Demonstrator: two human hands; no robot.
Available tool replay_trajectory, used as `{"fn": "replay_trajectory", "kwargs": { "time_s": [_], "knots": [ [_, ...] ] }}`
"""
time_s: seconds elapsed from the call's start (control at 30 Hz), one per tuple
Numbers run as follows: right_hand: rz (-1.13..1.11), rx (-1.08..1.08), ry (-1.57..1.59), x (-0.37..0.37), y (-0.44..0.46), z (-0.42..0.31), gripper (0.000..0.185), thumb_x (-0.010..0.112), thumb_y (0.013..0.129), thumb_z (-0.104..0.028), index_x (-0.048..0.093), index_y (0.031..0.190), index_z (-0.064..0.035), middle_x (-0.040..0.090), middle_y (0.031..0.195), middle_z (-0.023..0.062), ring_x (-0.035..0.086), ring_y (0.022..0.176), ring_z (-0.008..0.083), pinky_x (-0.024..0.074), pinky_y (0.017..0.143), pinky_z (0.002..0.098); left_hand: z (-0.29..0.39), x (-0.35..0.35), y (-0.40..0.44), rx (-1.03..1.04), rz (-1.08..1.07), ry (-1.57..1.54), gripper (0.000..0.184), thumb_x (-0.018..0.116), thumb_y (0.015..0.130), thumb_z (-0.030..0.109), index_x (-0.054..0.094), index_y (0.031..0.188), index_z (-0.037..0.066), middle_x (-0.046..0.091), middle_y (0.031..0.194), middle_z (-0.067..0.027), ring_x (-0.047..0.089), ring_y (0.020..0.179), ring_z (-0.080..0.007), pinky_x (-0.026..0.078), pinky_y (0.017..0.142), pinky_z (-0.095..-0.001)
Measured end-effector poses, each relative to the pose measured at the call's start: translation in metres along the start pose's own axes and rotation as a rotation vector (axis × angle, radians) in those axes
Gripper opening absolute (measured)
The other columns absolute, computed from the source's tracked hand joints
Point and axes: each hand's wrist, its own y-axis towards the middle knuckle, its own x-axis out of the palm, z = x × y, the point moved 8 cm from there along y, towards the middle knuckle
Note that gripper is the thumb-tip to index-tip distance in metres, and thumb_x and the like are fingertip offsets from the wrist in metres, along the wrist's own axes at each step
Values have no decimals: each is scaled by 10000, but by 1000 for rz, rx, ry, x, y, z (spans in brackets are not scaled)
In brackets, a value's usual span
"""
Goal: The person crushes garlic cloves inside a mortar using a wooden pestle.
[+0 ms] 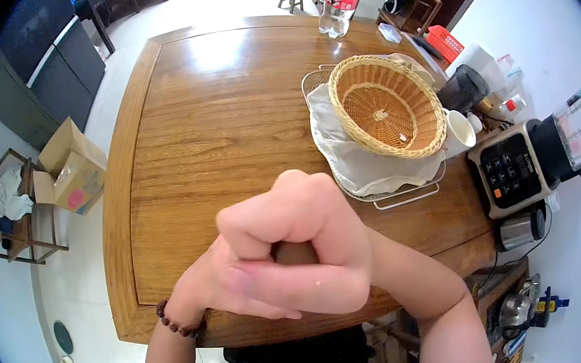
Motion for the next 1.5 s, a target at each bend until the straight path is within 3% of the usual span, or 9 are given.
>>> {"fn": "replay_trajectory", "kwargs": {
  "time_s": [0.17, 0.27, 0.4, 0.5, 0.6, 0.73, 1.0, 1.13, 1.5],
  "knots": [
    [-12, 40, 100, 2, 1, 8, 430, 665, 827, 107, 327, 613, -53, 435, 544, 74, 445, 446, 190, 313, 463, 311, 10, -7, 1, 72, 45, 29, 1046, 997, 692, 431, 488, 1498, -1, 596, 1429, -223, 562, 1352, -411, 443, 1164, -483],
    [-57, -216, -119, 9, -7, -6, 417, 667, 920, 41, 357, 657, -52, 453, 553, 64, 441, 460, 165, 322, 473, 309, 5, -6, 2, 10, 31, -13, 1055, 1000, 685, 426, 486, 1502, 1, 592, 1439, -221, 562, 1353, -408, 445, 1164, -481],
    [142, 39, -61, -21, -21, 7, 338, 563, 1103, -101, 415, 802, -56, 476, 567, 24, 456, 502, 111, 376, 508, 300, 2, 0, 2, -72, -6, -81, 1068, 1003, 674, 418, 483, 1509, 3, 585, 1454, -219, 562, 1356, -403, 446, 1164, -477],
    [346, 16, -113, -23, -24, -15, 370, 658, 998, -65, 449, 693, -57, 450, 597, -25, 400, 526, 42, 300, 494, 255, 6, -1, 1, -25, 13, -10, 1072, 1000, 679, 423, 479, 1520, 11, 582, 1468, -208, 559, 1366, -395, 447, 1167, -476],
    [349, -48, 126, -27, -27, -34, 354, 575, 1094, -125, 389, 796, -78, 477, 547, 37, 414, 440, 106, 323, 451, 296, 7, -3, 1, 11, 26, 4, 1066, 997, 685, 424, 479, 1527, 22, 582, 1472, -193, 557, 1372, -388, 449, 1167, -475],
    [236, 97, -210, -19, -30, -20, 413, 610, 1086, -158, 364, 760, -93, 468, 544, 29, 396, 432, 119, 301, 449, 300, 8, -3, 1, 41, 11, 60, 1058, 993, 693, 422, 477, 1528, 28, 581, 1477, -186, 555, 1375, -384, 443, 1175, -470],
    [338, 69, -162, -21, -32, -11, 367, 694, 982, -25, 450, 708, -49, 481, 622, -13, 420, 551, 54, 307, 499, 265, 9, -3, 3, 26, -6, 56, 1046, 989, 701, 406, 470, 1529, 31, 577, 1479, -183, 555, 1371, -384, 442, 1174, -467],
    [380, 39, -76, -23, -32, -29, 374, 613, 1076, -114, 376, 789, -77, 439, 573, 21, 411, 498, 118, 346, 507, 313, 8, -2, 0, 15, 36, 7, 1054, 992, 696, 404, 466, 1531, 34, 576, 1483, -180, 556, 1371, -386, 441, 1175, -469],
    [133, -55, -17, -1, -12, -5, 413, 683, 886, 49, 377, 633, -65, 459, 532, 34, 420, 435, 156, 336, 463, 298, 11, -5, 0, 48, 44, 29, 1063, 992, 696, 412, 461, 1533, 28, 575, 1484, -196, 554, 1377, -393, 437, 1177, -479]
  ]
}}
